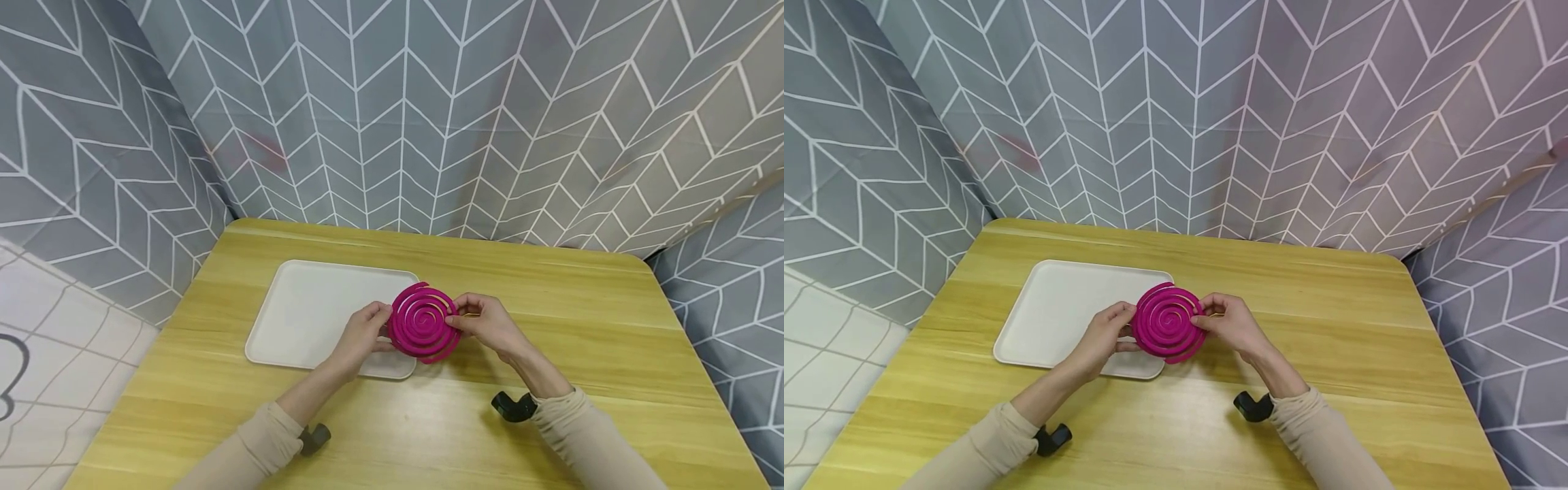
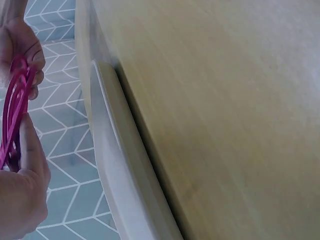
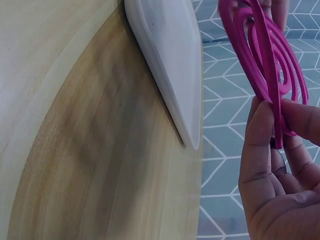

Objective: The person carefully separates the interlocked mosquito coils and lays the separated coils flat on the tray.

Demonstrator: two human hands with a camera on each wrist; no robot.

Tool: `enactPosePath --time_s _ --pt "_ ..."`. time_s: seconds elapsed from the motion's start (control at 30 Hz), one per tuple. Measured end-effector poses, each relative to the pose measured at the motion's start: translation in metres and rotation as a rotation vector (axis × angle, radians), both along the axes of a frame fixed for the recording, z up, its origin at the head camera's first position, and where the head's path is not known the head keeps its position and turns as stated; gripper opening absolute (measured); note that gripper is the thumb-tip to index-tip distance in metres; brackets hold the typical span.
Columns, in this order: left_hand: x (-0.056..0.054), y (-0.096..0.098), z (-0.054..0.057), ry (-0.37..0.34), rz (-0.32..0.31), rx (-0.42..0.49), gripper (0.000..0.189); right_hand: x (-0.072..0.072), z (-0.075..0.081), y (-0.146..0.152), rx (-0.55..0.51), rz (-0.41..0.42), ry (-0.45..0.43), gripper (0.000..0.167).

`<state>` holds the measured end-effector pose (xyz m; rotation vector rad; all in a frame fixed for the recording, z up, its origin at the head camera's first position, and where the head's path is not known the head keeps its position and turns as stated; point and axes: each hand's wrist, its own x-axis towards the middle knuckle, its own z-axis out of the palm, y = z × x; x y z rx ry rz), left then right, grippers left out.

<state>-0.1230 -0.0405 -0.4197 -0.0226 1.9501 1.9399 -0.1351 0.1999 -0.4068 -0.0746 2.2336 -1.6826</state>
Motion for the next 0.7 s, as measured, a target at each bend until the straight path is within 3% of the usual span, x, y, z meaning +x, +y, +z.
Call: enactPosePath --time_s 0.13,0.37,0.53,0.7 --pt "-0.004 -0.004 -0.003 -0.066 -0.044 0.058 0.036 0.000 0.000 0.002 0.001 0.006 0.000 0.024" --pt "-0.010 -0.012 -0.012 -0.160 -0.216 0.215 0.034 -0.003 -0.004 0.005 -0.004 0.030 0.044 0.023" --pt "-0.011 -0.013 -0.017 -0.157 -0.252 0.224 0.022 -0.003 -0.004 0.006 -0.010 0.038 0.065 0.022" --pt "-0.012 -0.010 -0.020 -0.083 -0.235 0.156 0.022 -0.003 -0.003 0.006 -0.001 0.024 0.037 0.020"
